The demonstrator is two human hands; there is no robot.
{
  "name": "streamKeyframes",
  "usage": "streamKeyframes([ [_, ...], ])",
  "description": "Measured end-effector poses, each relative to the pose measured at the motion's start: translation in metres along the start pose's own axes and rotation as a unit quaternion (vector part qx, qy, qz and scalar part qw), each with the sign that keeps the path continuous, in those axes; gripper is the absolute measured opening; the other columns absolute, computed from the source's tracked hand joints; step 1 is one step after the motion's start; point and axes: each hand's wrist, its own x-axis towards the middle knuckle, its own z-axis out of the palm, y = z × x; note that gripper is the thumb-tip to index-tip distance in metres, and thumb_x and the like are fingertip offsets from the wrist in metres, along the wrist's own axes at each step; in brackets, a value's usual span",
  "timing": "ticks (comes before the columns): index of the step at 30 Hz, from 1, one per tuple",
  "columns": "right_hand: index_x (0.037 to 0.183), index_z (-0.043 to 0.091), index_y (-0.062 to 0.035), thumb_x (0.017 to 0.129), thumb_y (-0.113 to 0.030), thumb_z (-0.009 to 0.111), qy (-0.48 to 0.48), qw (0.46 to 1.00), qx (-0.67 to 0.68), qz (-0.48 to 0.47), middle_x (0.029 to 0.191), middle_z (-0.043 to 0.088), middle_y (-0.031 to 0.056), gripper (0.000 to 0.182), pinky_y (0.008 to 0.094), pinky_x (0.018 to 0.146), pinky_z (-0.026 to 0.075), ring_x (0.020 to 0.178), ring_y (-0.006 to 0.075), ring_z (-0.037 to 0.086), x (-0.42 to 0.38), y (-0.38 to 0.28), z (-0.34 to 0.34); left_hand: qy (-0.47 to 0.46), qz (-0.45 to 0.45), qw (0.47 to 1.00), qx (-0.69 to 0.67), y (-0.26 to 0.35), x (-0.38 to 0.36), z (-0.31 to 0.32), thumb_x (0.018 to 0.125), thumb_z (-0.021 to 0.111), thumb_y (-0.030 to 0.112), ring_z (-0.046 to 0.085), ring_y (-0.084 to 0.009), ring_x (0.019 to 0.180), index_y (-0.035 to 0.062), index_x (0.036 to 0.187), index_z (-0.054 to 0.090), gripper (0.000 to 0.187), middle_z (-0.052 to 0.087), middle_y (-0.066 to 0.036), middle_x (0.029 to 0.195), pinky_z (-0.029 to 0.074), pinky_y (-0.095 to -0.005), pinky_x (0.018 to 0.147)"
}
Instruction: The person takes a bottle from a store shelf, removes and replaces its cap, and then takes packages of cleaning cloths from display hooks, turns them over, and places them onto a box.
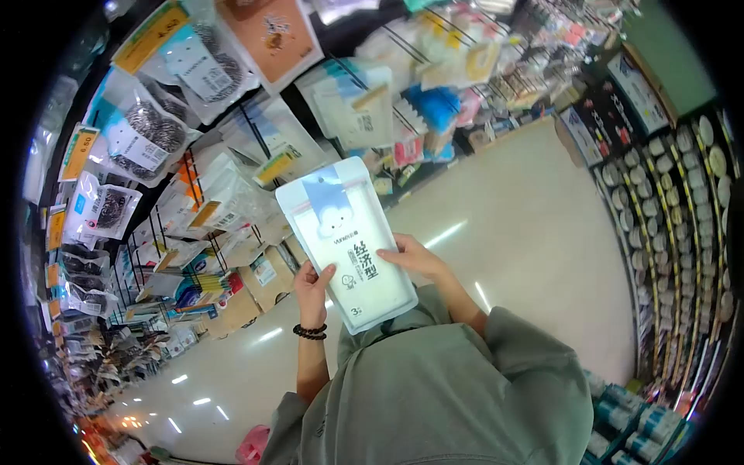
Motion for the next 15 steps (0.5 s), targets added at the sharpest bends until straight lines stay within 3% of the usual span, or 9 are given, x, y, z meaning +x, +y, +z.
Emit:
streamKeyframes([
  [5,0.128,0.063,0.0033,0.099,-0.023,0.065,0.059,0.994,0.096,0.005,0.104,0.072,0.0056,0.039,0.0251,0.079,0.052,0.089,0.0089,0.064,-0.07,0.034,-0.013,-0.002,-0.051,0.997,-0.05,-0.014,-0.027,0.031,0.099,0.064,0.01,0.066,-0.0129,0.098,-0.0048,0.118,0.065,0.024,0.071,-0.008,0.111,0.05,-0.0271,0.089],
  [9,0.127,0.063,0.0046,0.1,-0.021,0.064,0.157,0.982,0.107,-0.017,0.102,0.072,0.0064,0.037,0.025,0.075,0.052,0.086,0.0092,0.064,-0.124,0.054,-0.029,-0.073,-0.1,0.991,-0.06,-0.036,-0.04,0.06,0.103,0.059,0.018,0.063,-0.0131,0.105,-0.0051,0.122,0.062,0.03,0.067,-0.008,0.118,0.049,-0.0282,0.092],
  [15,0.123,0.064,0.0064,0.1,-0.018,0.064,0.314,0.94,0.114,-0.072,0.103,0.072,0.0085,0.034,0.0258,0.076,0.053,0.087,0.0101,0.065,-0.188,0.05,-0.042,-0.195,-0.132,0.971,-0.033,-0.046,-0.049,0.115,0.105,0.055,0.017,0.061,-0.0119,0.103,-0.0055,0.121,0.061,0.028,0.066,-0.006,0.115,0.047,-0.0277,0.092],
])
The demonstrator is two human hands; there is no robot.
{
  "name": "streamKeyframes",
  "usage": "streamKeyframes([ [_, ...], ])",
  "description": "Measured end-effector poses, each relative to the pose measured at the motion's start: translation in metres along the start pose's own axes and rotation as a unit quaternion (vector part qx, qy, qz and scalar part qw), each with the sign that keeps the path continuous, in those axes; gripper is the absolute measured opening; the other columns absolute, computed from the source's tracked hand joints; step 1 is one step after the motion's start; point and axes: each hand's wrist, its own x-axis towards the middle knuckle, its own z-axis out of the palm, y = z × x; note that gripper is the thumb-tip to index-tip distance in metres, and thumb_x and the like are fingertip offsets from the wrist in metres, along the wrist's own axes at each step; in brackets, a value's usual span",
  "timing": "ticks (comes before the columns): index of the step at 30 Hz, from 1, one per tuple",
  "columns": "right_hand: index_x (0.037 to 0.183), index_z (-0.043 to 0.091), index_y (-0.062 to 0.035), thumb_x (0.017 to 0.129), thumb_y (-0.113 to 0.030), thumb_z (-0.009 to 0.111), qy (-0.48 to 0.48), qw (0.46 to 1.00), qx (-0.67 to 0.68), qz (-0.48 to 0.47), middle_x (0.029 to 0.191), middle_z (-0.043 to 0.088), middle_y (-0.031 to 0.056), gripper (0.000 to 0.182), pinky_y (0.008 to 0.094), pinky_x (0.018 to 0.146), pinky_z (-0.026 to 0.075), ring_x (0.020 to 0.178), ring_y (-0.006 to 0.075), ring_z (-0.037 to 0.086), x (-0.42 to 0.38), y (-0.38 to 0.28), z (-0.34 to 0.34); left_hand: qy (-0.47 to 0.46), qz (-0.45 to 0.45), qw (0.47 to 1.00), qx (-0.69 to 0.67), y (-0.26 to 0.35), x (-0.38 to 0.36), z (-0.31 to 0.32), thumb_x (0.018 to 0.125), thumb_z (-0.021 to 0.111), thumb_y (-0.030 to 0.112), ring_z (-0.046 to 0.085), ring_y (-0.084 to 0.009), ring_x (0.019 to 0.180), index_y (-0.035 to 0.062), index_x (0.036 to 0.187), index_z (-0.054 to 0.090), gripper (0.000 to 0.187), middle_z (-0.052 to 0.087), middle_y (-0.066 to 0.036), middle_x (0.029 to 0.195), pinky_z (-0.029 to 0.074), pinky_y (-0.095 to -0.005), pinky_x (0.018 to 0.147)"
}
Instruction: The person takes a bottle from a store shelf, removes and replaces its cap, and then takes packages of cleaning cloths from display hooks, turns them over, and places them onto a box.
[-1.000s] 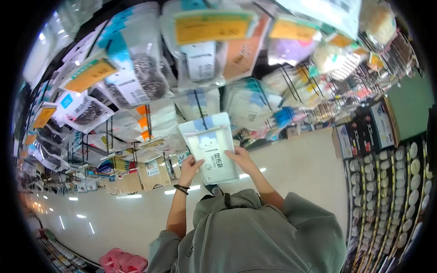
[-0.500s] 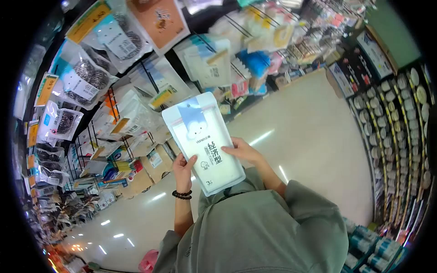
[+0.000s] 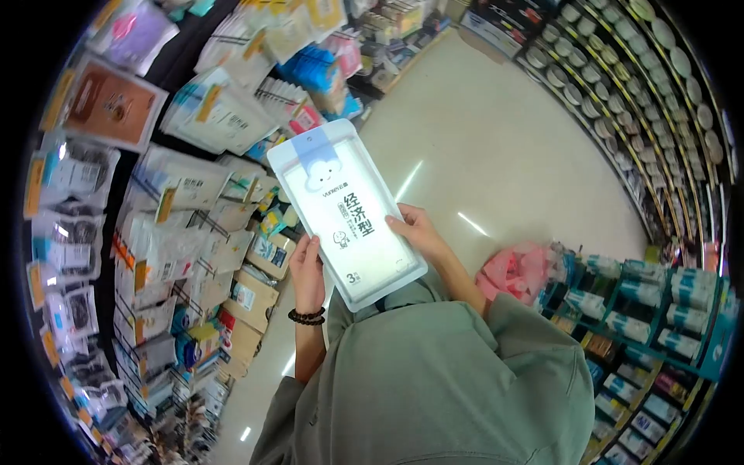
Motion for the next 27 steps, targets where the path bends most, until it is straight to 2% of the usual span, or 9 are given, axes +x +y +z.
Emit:
streamKeyframes([
  [4,0.121,0.065,0.0064,0.1,-0.018,0.064,0.079,0.995,0.049,-0.044,0.103,0.072,0.0089,0.032,0.0261,0.076,0.053,0.088,0.0101,0.065,-0.01,-0.009,-0.021,-0.071,-0.043,0.996,0.037,0.002,0.031,0.032,0.103,0.057,0.013,0.063,-0.0108,0.1,-0.0063,0.122,0.061,0.028,0.068,-0.006,0.111,0.049,-0.0264,0.088],
  [7,0.12,0.065,0.0064,0.1,-0.018,0.063,0.131,0.989,0.046,-0.056,0.102,0.072,0.0088,0.032,0.0262,0.076,0.053,0.088,0.0099,0.065,-0.004,-0.018,-0.036,-0.103,-0.05,0.992,0.045,0.013,0.063,0.059,0.102,0.061,0.013,0.061,-0.0049,0.087,-0.0042,0.12,0.064,0.025,0.07,-0.002,0.101,0.045,-0.0204,0.074],
  [11,0.122,0.064,0.0059,0.101,-0.018,0.063,0.178,0.98,0.073,-0.053,0.103,0.072,0.0082,0.032,0.0259,0.077,0.052,0.088,0.0099,0.065,0.012,-0.043,-0.055,-0.166,-0.07,0.982,0.05,0.022,0.116,0.094,0.102,0.061,0.011,0.061,-0.0051,0.088,-0.0045,0.119,0.064,0.024,0.07,-0.003,0.101,0.046,-0.0204,0.077],
  [14,0.124,0.063,0.0055,0.101,-0.018,0.063,0.223,0.972,0.046,-0.052,0.104,0.072,0.0079,0.033,0.0265,0.081,0.052,0.092,0.0104,0.065,0.033,-0.077,-0.064,-0.209,-0.059,0.976,0.03,0.038,0.161,0.129,0.101,0.061,0.009,0.062,-0.0061,0.089,-0.0069,0.12,0.063,0.025,0.071,-0.005,0.105,0.048,-0.0214,0.081],
  [17,0.125,0.062,0.0047,0.101,-0.016,0.063,0.227,0.971,0.016,-0.076,0.108,0.071,0.0076,0.032,0.0274,0.085,0.051,0.095,0.0109,0.064,0.054,-0.109,-0.081,-0.269,-0.052,0.961,0.034,0.056,0.202,0.156,0.101,0.06,0.008,0.063,-0.0076,0.093,-0.0085,0.123,0.062,0.027,0.071,-0.007,0.109,0.048,-0.0223,0.084],
  [21,0.126,0.061,0.004,0.1,-0.014,0.063,0.238,0.965,-0.022,-0.105,0.11,0.07,0.0073,0.031,0.0281,0.088,0.051,0.096,0.0111,0.064,0.084,-0.154,-0.093,-0.289,-0.045,0.956,0.033,0.085,0.245,0.187,0.101,0.059,0.007,0.063,-0.009,0.097,-0.0087,0.125,0.061,0.029,0.071,-0.008,0.112,0.048,-0.0232,0.087],
  [27,0.127,0.061,0.0037,0.098,-0.012,0.065,0.273,0.954,0.008,-0.124,0.112,0.069,0.0084,0.033,0.0305,0.09,0.05,0.101,0.0135,0.064,0.111,-0.189,-0.096,-0.333,-0.04,0.942,0.021,0.109,0.294,0.218,0.101,0.059,0.005,0.063,-0.0098,0.102,-0.0089,0.128,0.059,0.031,0.07,-0.009,0.116,0.048,-0.0242,0.089],
])
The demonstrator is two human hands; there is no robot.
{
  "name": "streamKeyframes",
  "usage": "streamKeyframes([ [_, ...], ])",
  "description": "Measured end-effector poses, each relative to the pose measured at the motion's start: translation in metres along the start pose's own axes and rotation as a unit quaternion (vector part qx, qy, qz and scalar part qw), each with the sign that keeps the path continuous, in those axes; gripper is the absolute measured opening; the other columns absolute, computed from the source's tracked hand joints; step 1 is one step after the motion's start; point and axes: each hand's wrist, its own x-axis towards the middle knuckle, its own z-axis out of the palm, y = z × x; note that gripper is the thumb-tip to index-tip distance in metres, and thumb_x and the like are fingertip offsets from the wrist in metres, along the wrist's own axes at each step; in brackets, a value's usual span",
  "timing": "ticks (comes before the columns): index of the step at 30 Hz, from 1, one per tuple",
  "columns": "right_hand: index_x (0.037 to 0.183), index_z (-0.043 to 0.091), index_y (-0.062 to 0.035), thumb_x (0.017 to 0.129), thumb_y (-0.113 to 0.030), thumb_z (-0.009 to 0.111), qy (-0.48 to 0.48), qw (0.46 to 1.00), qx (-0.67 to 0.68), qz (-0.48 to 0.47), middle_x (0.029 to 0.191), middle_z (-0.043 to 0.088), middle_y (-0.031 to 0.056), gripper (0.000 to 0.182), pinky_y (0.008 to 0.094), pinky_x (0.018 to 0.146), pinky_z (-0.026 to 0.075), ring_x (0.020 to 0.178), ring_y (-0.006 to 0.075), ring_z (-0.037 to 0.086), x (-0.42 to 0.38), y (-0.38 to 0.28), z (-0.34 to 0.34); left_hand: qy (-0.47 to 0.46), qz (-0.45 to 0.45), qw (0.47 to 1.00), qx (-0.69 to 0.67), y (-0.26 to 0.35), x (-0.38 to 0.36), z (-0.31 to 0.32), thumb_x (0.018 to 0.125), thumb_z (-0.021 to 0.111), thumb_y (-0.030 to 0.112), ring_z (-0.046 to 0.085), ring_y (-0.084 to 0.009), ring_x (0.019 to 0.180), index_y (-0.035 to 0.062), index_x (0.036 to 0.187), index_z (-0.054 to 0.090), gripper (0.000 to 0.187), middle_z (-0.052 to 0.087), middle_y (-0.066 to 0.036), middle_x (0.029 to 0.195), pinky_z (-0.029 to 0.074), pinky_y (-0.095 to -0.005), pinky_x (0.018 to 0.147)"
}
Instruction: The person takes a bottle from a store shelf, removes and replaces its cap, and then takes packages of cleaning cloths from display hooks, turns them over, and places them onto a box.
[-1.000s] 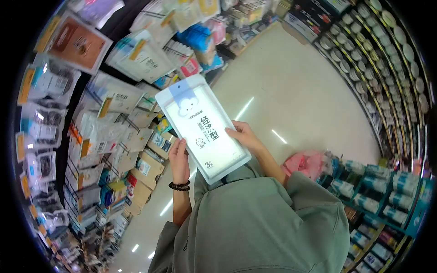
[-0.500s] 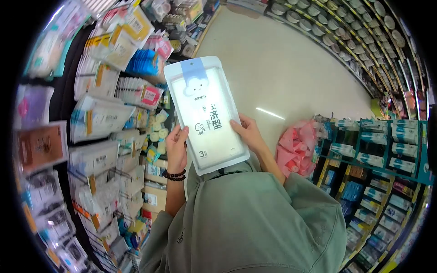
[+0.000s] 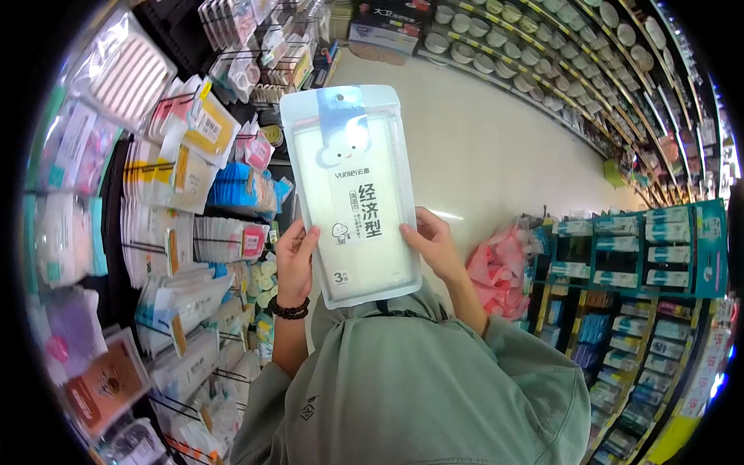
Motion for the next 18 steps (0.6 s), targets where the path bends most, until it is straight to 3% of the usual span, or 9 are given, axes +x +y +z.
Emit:
streamKeyframes([
  [5,0.123,0.061,0.0045,0.099,-0.009,0.063,0.048,0.998,0.019,-0.029,0.109,0.07,0.0071,0.028,0.0259,0.086,0.051,0.096,0.0087,0.064,0.019,-0.001,-0.001,-0.015,-0.007,1.0,0.016,0.006,0.035,0.005,0.101,0.059,0.005,0.063,-0.0101,0.102,-0.009,0.127,0.059,0.03,0.07,-0.009,0.117,0.048,-0.0236,0.089],
  [14,0.12,0.063,0.0043,0.099,-0.009,0.064,0.135,0.986,0.094,-0.034,0.106,0.071,0.007,0.025,0.0243,0.083,0.051,0.093,0.008,0.064,0.064,0.0,-0.048,-0.082,-0.1,0.991,0.047,-0.004,0.128,0.042,0.1,0.059,0.006,0.063,-0.0107,0.103,-0.0078,0.129,0.057,0.032,0.069,-0.009,0.118,0.048,-0.0247,0.091],
  [18,0.123,0.061,0.0052,0.099,-0.01,0.063,0.158,0.976,0.145,-0.023,0.108,0.071,0.0082,0.028,0.0251,0.084,0.052,0.094,0.0089,0.065,0.113,-0.004,-0.07,-0.111,-0.077,0.985,0.104,0.0,0.179,0.069,0.099,0.059,0.005,0.061,-0.0124,0.109,-0.0074,0.134,0.054,0.037,0.067,-0.01,0.123,0.046,-0.0261,0.095],
])
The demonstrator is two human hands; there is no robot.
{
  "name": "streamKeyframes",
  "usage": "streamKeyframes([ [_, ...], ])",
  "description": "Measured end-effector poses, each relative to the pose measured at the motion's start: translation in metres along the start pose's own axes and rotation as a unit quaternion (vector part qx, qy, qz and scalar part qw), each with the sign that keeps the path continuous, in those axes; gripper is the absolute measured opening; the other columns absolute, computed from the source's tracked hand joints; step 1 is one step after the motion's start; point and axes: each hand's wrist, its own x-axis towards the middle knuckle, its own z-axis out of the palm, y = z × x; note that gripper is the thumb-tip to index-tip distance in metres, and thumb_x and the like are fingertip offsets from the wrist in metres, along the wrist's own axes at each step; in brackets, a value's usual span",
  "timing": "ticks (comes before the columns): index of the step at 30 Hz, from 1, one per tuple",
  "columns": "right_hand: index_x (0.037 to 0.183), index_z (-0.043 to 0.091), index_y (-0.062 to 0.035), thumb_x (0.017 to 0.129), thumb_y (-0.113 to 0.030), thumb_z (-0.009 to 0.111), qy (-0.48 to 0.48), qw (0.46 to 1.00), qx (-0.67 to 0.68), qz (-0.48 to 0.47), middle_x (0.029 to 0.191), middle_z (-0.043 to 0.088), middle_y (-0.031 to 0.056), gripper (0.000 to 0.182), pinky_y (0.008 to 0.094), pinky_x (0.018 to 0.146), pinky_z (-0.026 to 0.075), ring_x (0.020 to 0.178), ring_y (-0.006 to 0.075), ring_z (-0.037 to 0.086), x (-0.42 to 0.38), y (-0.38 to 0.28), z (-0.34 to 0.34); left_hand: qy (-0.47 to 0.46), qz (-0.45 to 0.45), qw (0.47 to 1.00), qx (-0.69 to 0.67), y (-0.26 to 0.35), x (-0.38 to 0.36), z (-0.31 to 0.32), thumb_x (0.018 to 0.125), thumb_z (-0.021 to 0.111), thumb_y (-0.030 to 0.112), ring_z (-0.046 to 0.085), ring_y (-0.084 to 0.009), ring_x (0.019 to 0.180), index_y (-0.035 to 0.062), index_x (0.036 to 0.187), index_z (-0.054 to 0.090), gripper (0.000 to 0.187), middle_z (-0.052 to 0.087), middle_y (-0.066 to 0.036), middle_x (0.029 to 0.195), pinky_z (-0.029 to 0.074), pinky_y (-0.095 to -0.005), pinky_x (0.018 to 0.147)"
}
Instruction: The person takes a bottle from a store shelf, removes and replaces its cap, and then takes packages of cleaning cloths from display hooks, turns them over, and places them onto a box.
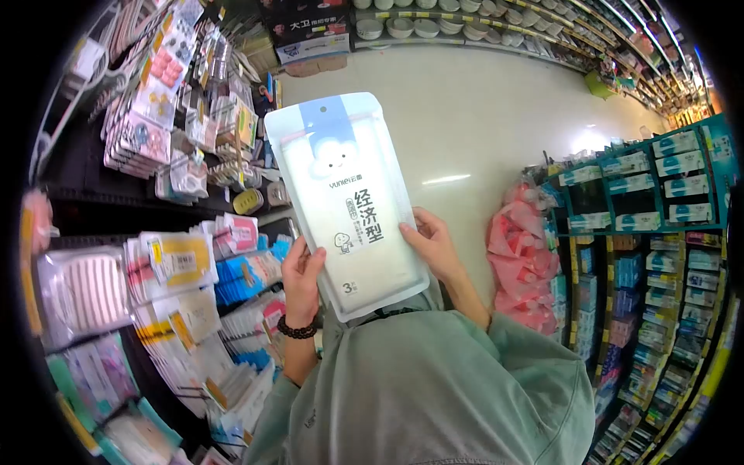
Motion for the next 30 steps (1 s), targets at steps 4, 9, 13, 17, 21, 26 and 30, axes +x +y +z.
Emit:
streamKeyframes([
  [4,0.126,0.059,0.0061,0.1,-0.01,0.062,0.005,1.0,-0.001,-0.004,0.109,0.071,0.0092,0.031,0.0254,0.085,0.052,0.095,0.0098,0.066,0.063,-0.018,0.0,0.01,0.01,1.0,0.026,0.021,0.059,0.012,0.099,0.058,0.005,0.06,-0.0125,0.111,-0.0073,0.137,0.051,0.04,0.066,-0.01,0.123,0.045,-0.026,0.097],
  [9,0.129,0.056,0.0057,0.1,-0.01,0.061,-0.019,1.0,-0.009,-0.006,0.113,0.068,0.0092,0.033,0.0251,0.085,0.052,0.098,0.0099,0.064,0.137,-0.054,-0.008,0.043,0.017,0.999,0.024,0.048,0.133,0.036,0.099,0.057,0.004,0.06,-0.0116,0.107,-0.0085,0.134,0.054,0.037,0.067,-0.01,0.119,0.045,-0.0255,0.095],
  [13,0.144,0.043,-0.0012,0.099,-0.011,0.062,-0.028,0.993,-0.08,-0.077,0.133,0.055,0.0143,0.05,0.0319,0.095,0.049,0.117,0.0155,0.057,0.19,-0.07,-0.008,0.112,0.06,0.991,0.039,0.072,0.171,0.064,0.097,0.06,0.004,0.061,-0.0123,0.103,-0.0093,0.131,0.055,0.037,0.068,-0.01,0.115,0.046,-0.0262,0.093],
  [17,0.152,0.034,-0.0082,0.1,-0.017,0.062,-0.081,0.982,-0.124,-0.119,0.143,0.045,0.013,0.06,0.0394,0.104,0.044,0.129,0.0214,0.047,0.225,-0.069,-0.008,0.078,0.099,0.982,0.143,0.077,0.207,0.091,0.093,0.068,0.003,0.062,-0.0135,0.101,-0.0088,0.129,0.058,0.039,0.066,-0.008,0.116,0.049,-0.0273,0.086],
  [21,0.152,0.035,-0.0084,0.106,-0.035,0.051,-0.102,0.99,0.068,-0.068,0.143,0.047,0.009,0.055,0.0386,0.104,0.046,0.128,0.022,0.049,0.266,-0.042,-0.001,-0.076,0.162,0.932,0.315,0.068,0.267,0.12,0.089,0.071,0.006,0.062,-0.0213,0.107,-0.0051,0.128,0.062,0.042,0.059,-0.015,0.121,0.053,-0.0297,0.083],
  [26,0.146,0.043,-0.0008,0.107,-0.05,0.036,0.005,0.957,0.223,0.186,0.146,0.05,0.0126,0.063,0.0433,0.101,0.052,0.13,0.0288,0.053,0.321,-0.077,-0.036,-0.224,0.209,0.849,0.43,0.064,0.339,0.135,0.089,0.072,0.014,0.057,-0.0337,0.119,-0.0023,0.124,0.066,0.039,0.056,-0.017,0.136,0.048,-0.0392,0.098],
  [30,0.145,0.043,0.0003,0.106,-0.048,0.037,-0.015,0.939,0.322,0.116,0.145,0.05,0.0134,0.063,0.044,0.101,0.052,0.129,0.0298,0.053,0.377,-0.09,-0.064,-0.3,0.289,0.756,0.504,0.066,0.404,0.138,0.088,0.071,0.012,0.055,-0.0326,0.126,0.0024,0.122,0.068,0.036,0.056,-0.014,0.141,0.044,-0.0407,0.105],
])
